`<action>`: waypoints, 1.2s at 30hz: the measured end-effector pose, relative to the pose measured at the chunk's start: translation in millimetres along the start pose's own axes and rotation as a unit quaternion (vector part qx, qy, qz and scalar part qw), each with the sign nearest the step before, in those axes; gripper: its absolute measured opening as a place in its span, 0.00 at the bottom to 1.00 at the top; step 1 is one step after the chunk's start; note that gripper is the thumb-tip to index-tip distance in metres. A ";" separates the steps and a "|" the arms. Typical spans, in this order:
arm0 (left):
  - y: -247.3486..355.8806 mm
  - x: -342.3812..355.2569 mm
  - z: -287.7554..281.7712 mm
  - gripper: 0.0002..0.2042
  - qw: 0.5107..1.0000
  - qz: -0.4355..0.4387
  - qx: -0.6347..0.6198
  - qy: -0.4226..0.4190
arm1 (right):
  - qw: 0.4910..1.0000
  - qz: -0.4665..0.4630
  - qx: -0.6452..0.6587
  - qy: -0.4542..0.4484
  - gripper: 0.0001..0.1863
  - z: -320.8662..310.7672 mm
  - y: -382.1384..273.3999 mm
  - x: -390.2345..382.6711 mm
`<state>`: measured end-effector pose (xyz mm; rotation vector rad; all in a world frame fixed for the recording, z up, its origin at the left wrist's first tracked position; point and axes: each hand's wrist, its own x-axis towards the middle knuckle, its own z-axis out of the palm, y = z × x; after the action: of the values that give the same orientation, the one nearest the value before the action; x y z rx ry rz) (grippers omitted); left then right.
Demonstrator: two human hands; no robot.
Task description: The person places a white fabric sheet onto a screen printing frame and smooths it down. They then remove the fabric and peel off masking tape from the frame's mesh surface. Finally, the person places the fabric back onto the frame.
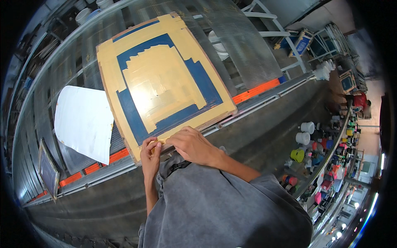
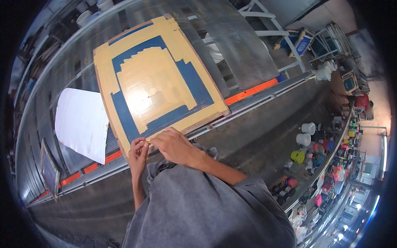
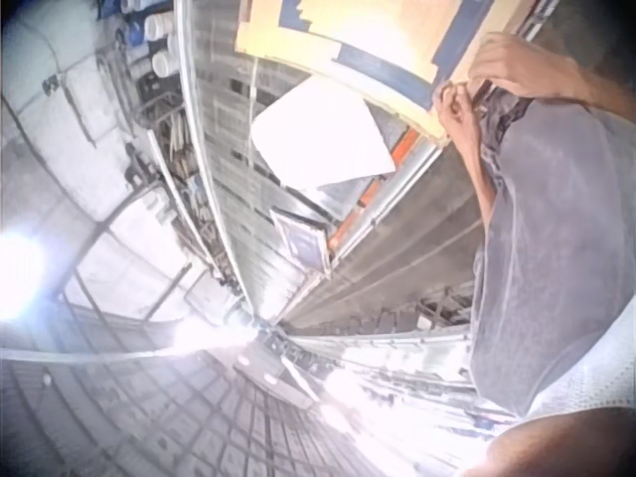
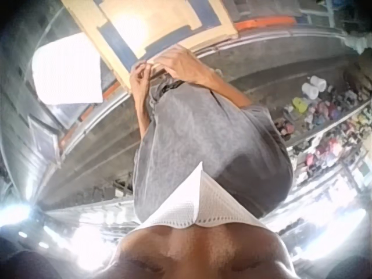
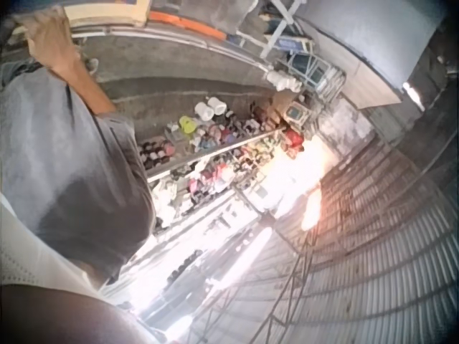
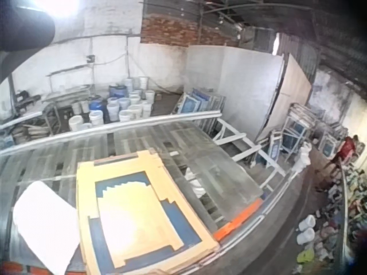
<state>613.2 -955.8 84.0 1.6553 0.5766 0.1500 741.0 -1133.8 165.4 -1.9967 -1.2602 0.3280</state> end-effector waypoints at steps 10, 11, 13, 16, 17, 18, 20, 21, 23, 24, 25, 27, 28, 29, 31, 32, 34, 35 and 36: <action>-6.1 -4.8 -10.1 0.13 0.975 -0.127 -0.181 -0.023 | 0.991 -0.013 -0.083 -0.106 0.27 33.6 1.5 -13.9; -1.4 -5.2 -9.0 0.14 0.969 -0.144 -0.197 -0.026 | 0.991 -0.013 -0.089 -0.102 0.27 33.1 0.2 -12.8; 2.8 -6.4 -7.5 0.16 0.958 -0.116 -0.261 -0.036 | 0.991 -0.010 -0.095 -0.094 0.28 32.2 -4.2 -8.9; 23.0 -5.1 -6.6 0.17 0.928 -0.128 -0.345 -0.049 | 0.992 0.003 -0.091 -0.086 0.29 30.9 -5.9 -5.0; 29.8 -3.9 -7.3 0.16 0.920 -0.143 -0.361 -0.057 | 0.993 0.011 -0.086 -0.083 0.29 33.0 -3.1 -5.2; 32.4 -4.1 -7.2 0.16 0.911 -0.158 -0.376 -0.065 | 0.993 0.020 -0.080 -0.079 0.29 34.5 -2.3 -4.4; 12.3 -3.9 -4.4 0.12 0.980 -0.034 -0.192 -0.029 | 0.996 0.006 -0.050 -0.080 0.30 34.0 -6.1 -0.4; 4.6 -3.0 -5.7 0.11 0.982 -0.049 -0.180 -0.002 | 0.996 0.000 -0.034 -0.081 0.31 34.3 -8.6 1.4; -4.0 -2.3 -10.3 0.07 0.980 -0.066 -0.177 0.068 | 0.996 -0.005 -0.017 -0.085 0.33 41.7 -16.4 4.3; -16.2 -3.2 -18.2 0.07 0.984 -0.045 -0.117 0.127 | 0.996 -0.006 -0.010 -0.087 0.35 43.5 -18.9 5.5; -32.6 -5.9 -30.9 0.07 0.981 -0.024 -0.055 0.185 | 0.996 0.006 0.009 -0.087 0.31 43.7 -18.9 6.7; -51.2 -16.1 -62.6 0.08 0.950 0.024 0.064 0.304 | 0.994 0.030 0.046 -0.090 0.25 45.6 -15.1 10.2; -62.8 -23.7 -84.2 0.09 0.939 0.008 0.113 0.325 | 0.993 0.043 0.063 -0.093 0.23 46.9 -13.3 12.3; -73.5 -32.6 -104.4 0.11 0.923 -0.008 0.163 0.348 | 0.992 0.056 0.073 -0.092 0.20 52.3 -3.4 13.3; -92.1 -46.4 -127.0 0.16 0.889 -0.075 0.250 0.377 | 0.988 0.084 0.091 -0.090 0.14 70.5 30.0 13.9; -98.0 -51.9 -133.3 0.18 0.867 -0.109 0.292 0.388 | 0.989 0.086 0.081 -0.083 0.12 78.0 39.0 18.0; -98.5 -53.0 -142.7 0.22 0.895 -0.209 0.247 0.307 | 0.992 0.093 0.061 -0.065 0.09 90.7 54.8 29.5; -98.8 -52.8 -145.9 0.24 0.903 -0.257 0.220 0.265 | 0.995 0.063 0.031 -0.075 0.09 98.1 62.1 37.9; -104.1 -51.9 -145.0 0.25 0.902 -0.245 0.243 0.258 | 0.996 0.031 0.000 -0.085 0.08 105.6 68.6 47.6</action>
<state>478.5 -843.7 22.0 1.8920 1.5188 0.0752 750.7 -1062.1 51.9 -2.0453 -1.3024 0.5380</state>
